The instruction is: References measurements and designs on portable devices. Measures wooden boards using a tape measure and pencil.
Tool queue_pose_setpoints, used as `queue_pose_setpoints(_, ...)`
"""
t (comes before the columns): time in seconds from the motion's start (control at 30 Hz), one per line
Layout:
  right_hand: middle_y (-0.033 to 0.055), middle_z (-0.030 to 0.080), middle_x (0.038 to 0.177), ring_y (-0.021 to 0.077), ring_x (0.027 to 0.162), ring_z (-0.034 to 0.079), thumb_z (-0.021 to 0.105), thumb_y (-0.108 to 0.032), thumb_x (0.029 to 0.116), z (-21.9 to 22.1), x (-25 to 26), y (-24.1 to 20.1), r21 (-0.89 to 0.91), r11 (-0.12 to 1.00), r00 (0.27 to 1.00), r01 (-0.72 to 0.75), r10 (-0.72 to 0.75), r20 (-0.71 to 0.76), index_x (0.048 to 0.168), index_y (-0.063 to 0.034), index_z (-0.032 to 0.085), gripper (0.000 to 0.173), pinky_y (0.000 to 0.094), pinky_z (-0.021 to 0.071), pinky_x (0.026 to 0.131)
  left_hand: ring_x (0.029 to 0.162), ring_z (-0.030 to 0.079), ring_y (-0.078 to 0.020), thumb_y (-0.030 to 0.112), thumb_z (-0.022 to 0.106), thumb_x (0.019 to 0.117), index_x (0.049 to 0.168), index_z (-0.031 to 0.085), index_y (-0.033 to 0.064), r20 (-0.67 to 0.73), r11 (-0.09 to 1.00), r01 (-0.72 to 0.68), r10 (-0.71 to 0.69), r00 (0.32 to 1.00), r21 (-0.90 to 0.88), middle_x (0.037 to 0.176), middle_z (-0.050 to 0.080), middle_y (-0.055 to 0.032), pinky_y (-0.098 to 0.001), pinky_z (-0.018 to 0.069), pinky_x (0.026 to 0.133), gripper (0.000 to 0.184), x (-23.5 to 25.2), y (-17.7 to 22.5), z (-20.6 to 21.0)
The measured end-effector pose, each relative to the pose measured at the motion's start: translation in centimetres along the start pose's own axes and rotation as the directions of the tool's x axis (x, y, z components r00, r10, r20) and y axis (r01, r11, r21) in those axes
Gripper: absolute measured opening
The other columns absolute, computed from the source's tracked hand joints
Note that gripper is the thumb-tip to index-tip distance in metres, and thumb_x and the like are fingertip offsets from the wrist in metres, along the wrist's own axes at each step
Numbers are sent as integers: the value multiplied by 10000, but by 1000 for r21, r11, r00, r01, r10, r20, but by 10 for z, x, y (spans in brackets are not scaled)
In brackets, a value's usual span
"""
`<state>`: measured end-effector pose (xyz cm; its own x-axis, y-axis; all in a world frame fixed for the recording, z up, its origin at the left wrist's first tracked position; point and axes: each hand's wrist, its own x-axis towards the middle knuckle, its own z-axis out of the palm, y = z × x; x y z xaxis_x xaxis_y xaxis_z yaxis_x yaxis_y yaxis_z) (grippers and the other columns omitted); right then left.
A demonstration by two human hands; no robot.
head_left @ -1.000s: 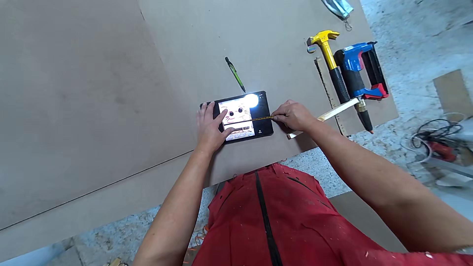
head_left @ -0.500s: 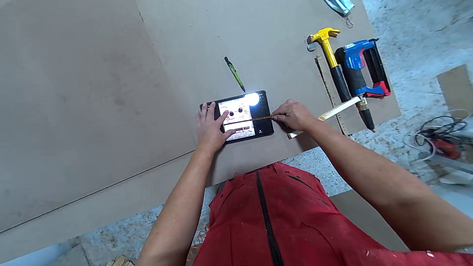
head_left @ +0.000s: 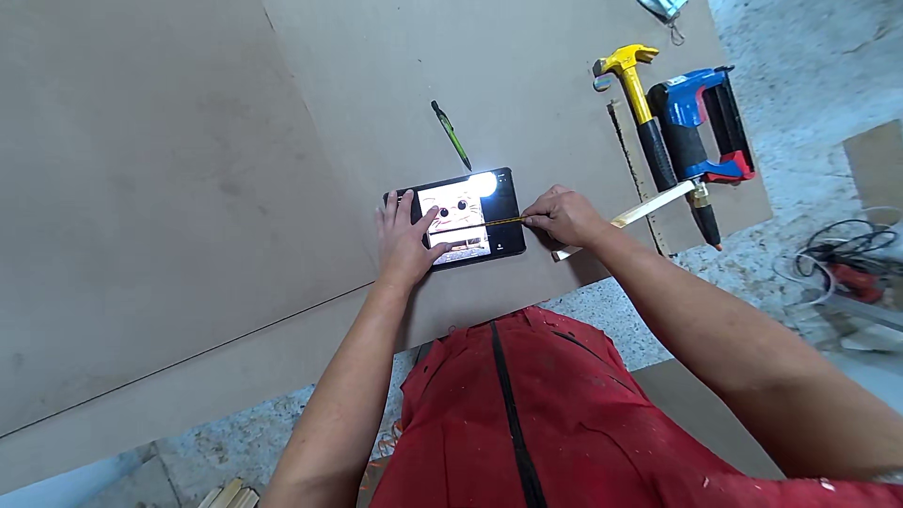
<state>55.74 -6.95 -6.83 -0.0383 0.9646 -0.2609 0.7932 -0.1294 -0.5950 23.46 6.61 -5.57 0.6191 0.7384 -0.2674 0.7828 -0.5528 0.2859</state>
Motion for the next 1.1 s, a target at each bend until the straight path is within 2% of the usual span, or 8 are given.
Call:
queue_pose_setpoints(0.93,-36,763,1046,191,1114,653,582,-338,1034,3,-1,3,0,1000,999,30,-30,-39,1060,-264,809,240,450,500,987,1596,68,-356,632,746,842,1444,597,357,-15,1000,-5,5,1000,-4,1695,254,-113,-657,15,1254,678,0,1,1)
queue_pose_setpoints(1.03,-41,763,1040,184,1112,651,580,-337,1036,2,-1,2,-5,1000,999,27,-28,-33,1063,-265,808,240,434,499,988,1598,65,-351,628,742,848,1474,566,340,-48,999,-10,8,999,-50,1702,231,-115,-654,18,1257,711,-2,0,0)
queue_pose_setpoints(1.1,-43,761,1050,184,1122,644,576,-345,1039,2,0,3,-6,1000,1000,21,-22,-21,1072,-271,807,244,435,491,998,1597,81,-350,658,711,851,1493,543,340,-103,995,-2,-9,995,-101,1702,237,-108,-647,58,1262,736,-7,-1,-4)
